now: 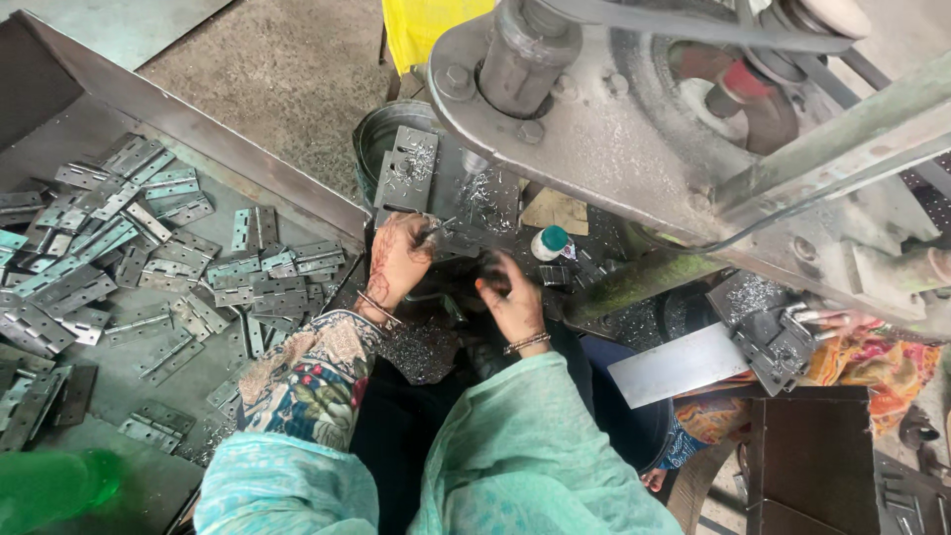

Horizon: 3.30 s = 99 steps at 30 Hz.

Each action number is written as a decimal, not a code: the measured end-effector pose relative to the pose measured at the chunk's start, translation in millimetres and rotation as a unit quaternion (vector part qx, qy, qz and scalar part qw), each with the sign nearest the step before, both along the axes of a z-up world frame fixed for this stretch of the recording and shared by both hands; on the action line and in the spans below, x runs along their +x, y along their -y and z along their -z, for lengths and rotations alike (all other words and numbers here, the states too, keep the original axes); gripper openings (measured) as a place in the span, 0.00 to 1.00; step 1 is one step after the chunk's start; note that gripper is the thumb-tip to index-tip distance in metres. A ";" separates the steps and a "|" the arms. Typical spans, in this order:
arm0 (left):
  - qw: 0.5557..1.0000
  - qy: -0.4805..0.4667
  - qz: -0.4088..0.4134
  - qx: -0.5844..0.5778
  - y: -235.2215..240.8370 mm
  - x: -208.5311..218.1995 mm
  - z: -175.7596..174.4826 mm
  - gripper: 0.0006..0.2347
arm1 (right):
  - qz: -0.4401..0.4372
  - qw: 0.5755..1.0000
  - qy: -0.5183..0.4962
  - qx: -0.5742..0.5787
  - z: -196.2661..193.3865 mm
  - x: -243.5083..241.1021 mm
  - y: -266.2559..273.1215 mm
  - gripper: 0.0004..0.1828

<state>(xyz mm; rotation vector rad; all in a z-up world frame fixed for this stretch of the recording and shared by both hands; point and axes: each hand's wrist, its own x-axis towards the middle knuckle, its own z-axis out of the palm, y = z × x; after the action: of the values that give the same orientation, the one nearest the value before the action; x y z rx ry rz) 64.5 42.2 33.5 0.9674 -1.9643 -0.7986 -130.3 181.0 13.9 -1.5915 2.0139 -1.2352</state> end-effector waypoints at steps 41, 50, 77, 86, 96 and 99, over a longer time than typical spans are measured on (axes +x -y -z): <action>0.943 0.308 -0.056 -0.111 36.6 -53.3 25.8 0.21 | -0.010 0.921 -0.117 0.372 35.3 66.4 -81.1 0.45; 0.946 0.300 -0.059 -0.107 46.8 -60.8 25.5 0.18 | -0.067 0.925 -0.173 0.332 9.2 38.8 -49.1 0.38; 0.927 0.365 -0.043 -0.078 47.6 -75.7 25.4 0.17 | 0.002 0.941 -0.125 0.314 70.6 67.9 -86.5 0.44; 0.946 0.298 -0.076 -0.103 45.4 -78.9 29.0 0.21 | -0.067 0.933 -0.163 0.314 2.4 36.6 -53.1 0.36; 0.941 0.314 -0.075 -0.098 57.6 -81.5 16.6 0.20 | 0.011 0.938 -0.153 0.312 115.1 54.1 -90.6 0.46; 0.945 0.306 -0.066 -0.095 43.6 -70.2 15.9 0.20 | -0.018 0.951 -0.139 0.276 132.8 45.6 -96.5 0.47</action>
<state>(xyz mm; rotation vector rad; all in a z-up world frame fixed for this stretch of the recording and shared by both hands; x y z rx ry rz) -5.7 -1.4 17.7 1.3206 -2.4050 -0.2267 -84.7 277.5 -119.0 -1.5577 2.2166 -0.3790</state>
